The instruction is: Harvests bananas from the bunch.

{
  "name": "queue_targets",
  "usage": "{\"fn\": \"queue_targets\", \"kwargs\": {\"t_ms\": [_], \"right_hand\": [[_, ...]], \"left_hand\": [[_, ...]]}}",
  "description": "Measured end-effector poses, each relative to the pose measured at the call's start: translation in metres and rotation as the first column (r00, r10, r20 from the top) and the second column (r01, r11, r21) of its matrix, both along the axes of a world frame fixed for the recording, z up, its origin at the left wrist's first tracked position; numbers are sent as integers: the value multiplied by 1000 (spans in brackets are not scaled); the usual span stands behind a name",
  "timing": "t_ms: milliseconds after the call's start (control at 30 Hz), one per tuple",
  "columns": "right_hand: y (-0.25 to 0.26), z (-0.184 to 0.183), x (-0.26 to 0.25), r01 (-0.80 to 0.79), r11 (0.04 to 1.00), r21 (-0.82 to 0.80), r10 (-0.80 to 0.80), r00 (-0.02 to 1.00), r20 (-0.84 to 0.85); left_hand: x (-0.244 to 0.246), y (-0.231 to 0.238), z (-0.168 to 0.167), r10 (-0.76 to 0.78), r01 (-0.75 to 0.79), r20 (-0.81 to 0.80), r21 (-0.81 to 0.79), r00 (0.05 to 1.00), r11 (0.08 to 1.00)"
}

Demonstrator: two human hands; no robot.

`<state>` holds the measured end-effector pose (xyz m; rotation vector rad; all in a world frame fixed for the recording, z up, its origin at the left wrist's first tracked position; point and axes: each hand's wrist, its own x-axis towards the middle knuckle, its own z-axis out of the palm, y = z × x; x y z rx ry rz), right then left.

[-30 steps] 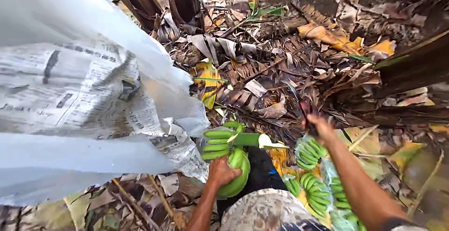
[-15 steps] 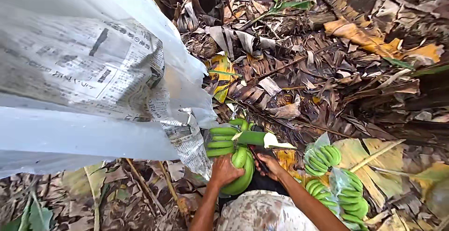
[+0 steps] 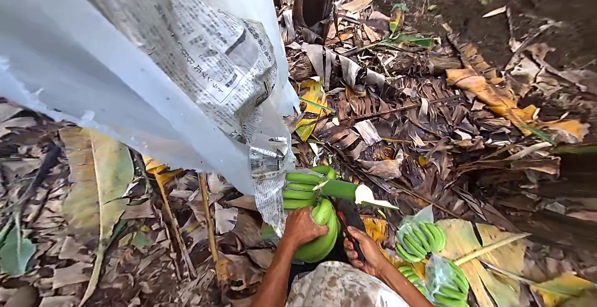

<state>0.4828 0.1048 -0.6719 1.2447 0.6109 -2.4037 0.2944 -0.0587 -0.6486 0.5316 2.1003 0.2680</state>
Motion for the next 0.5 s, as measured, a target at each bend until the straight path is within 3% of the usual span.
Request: {"fn": "queue_targets", "kwargs": {"t_ms": [167,300,400,500], "right_hand": [[2,44,-5,1,1000,10,-1,999,34],[13,56,-27,92,990,-105,-82,991,102],[25,96,-63,189,965,-183,-160,974,160],[37,110,-77,161,960,-227,-134,982,132]], "left_hand": [[1,-2,-2,30,-29,-13,47,999,998],[1,3,-8,59,-58,-23,53,998,997],[-1,6,-13,74,-70,-46,84,996,994],[-1,9,-5,132,-126,-62,96,989,987]]}}
